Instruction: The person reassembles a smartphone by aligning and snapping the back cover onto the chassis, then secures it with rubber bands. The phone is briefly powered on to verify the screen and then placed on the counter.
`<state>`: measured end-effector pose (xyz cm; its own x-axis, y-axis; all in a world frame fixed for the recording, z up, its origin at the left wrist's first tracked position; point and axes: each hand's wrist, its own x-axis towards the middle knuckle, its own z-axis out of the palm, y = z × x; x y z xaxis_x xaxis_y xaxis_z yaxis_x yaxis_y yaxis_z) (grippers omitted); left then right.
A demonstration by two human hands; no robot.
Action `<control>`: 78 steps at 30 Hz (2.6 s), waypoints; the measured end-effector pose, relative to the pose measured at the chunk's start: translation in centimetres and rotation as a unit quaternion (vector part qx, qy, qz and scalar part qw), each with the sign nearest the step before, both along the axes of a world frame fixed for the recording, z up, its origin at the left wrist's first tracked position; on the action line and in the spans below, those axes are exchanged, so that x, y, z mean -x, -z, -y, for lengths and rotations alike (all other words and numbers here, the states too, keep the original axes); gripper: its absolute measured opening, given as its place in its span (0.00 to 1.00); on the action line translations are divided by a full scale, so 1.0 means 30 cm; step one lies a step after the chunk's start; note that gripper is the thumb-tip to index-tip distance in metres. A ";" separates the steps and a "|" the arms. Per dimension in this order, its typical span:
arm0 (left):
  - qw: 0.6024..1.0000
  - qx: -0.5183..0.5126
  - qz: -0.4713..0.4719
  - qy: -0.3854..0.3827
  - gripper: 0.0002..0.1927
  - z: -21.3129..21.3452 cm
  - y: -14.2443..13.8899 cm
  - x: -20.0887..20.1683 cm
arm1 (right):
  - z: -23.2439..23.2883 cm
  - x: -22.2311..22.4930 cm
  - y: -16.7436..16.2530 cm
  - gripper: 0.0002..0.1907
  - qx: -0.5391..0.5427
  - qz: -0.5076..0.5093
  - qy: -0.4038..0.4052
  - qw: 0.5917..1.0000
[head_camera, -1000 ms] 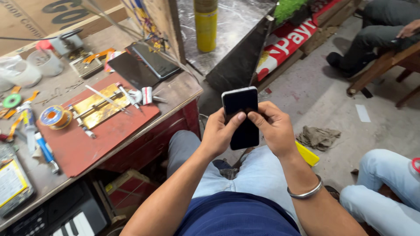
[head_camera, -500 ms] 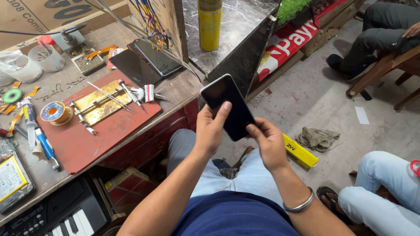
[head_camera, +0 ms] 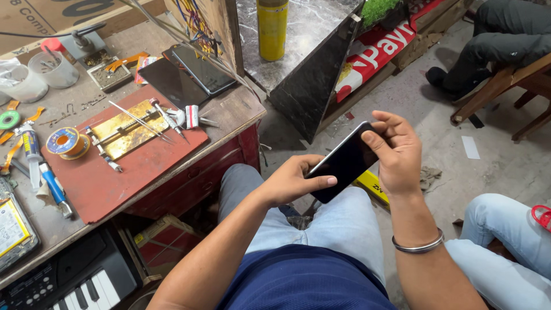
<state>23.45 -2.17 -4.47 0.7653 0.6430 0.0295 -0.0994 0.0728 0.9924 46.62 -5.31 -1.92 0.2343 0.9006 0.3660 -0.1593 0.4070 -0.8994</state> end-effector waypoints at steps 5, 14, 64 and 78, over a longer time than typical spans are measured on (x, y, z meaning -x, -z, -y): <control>0.998 -0.051 -0.008 -0.029 0.22 0.001 -0.002 -0.022 | 0.001 0.061 -0.025 0.19 0.001 0.047 -0.038 0.998; 0.996 0.002 0.003 -0.092 0.18 -0.003 0.008 -0.025 | -0.023 0.063 0.012 0.17 0.016 0.001 -0.042 0.999; 0.879 -0.048 -0.220 -0.421 0.20 -0.980 -0.025 -0.280 | -1.920 -0.742 1.101 0.15 0.199 0.580 0.225 0.758; 0.866 -0.016 -0.251 -0.432 0.20 -0.904 -0.006 -0.223 | -1.931 -0.795 1.164 0.11 0.281 0.312 0.328 0.846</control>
